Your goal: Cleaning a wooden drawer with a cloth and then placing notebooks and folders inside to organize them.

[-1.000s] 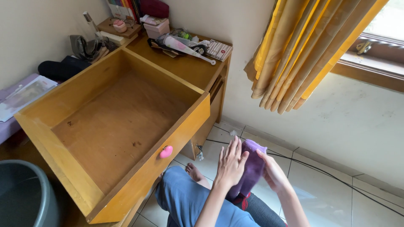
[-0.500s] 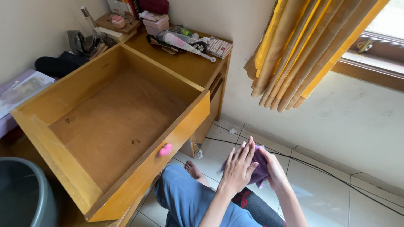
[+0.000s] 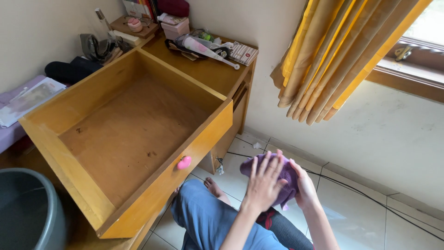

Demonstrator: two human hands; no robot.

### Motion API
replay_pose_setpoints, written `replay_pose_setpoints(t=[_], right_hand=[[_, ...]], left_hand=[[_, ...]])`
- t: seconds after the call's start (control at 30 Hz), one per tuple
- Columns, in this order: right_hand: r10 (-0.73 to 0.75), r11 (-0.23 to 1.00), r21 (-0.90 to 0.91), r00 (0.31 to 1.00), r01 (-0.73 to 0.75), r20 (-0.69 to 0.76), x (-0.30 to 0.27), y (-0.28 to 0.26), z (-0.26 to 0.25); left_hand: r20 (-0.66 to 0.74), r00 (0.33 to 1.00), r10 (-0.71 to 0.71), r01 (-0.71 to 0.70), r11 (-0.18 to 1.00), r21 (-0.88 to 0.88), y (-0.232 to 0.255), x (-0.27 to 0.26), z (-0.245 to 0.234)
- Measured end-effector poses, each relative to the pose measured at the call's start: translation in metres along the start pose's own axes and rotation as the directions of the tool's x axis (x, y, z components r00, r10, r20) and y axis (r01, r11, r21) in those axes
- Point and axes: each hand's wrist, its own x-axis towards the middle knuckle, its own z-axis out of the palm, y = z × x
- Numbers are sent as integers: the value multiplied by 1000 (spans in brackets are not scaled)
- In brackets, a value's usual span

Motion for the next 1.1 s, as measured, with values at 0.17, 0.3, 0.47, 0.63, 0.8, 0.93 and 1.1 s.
replay_pose_setpoints(t=[0.17, 0.3, 0.47, 0.63, 0.8, 0.93, 1.1], right_hand=[[-96, 995, 5, 995, 96, 35, 10, -2, -10], [-170, 985, 29, 978, 168, 124, 18, -17, -1], [-279, 954, 161, 946, 253, 166, 7, -59, 32], [-426, 866, 405, 855, 292, 295, 5, -108, 68], [-538, 843, 273, 745, 464, 394, 35, -142, 136], [-451, 881, 103, 757, 461, 473, 58, -163, 216], [-191, 866, -225, 710, 448, 678, 90, -172, 307]], left_hand=[[83, 961, -262, 274, 942, -194, -43, -21, 14], [123, 934, -334, 355, 906, -232, -30, -43, -28], [-389, 920, -50, 47, 999, -19, -29, -65, -94], [-695, 709, 120, -19, 988, 151, -3, -112, -216], [-802, 586, -111, 539, 793, 284, -31, -167, -301], [-676, 566, -471, 504, 847, -169, -69, -181, -325], [-694, 458, -555, 588, 775, -231, -114, -180, -317]])
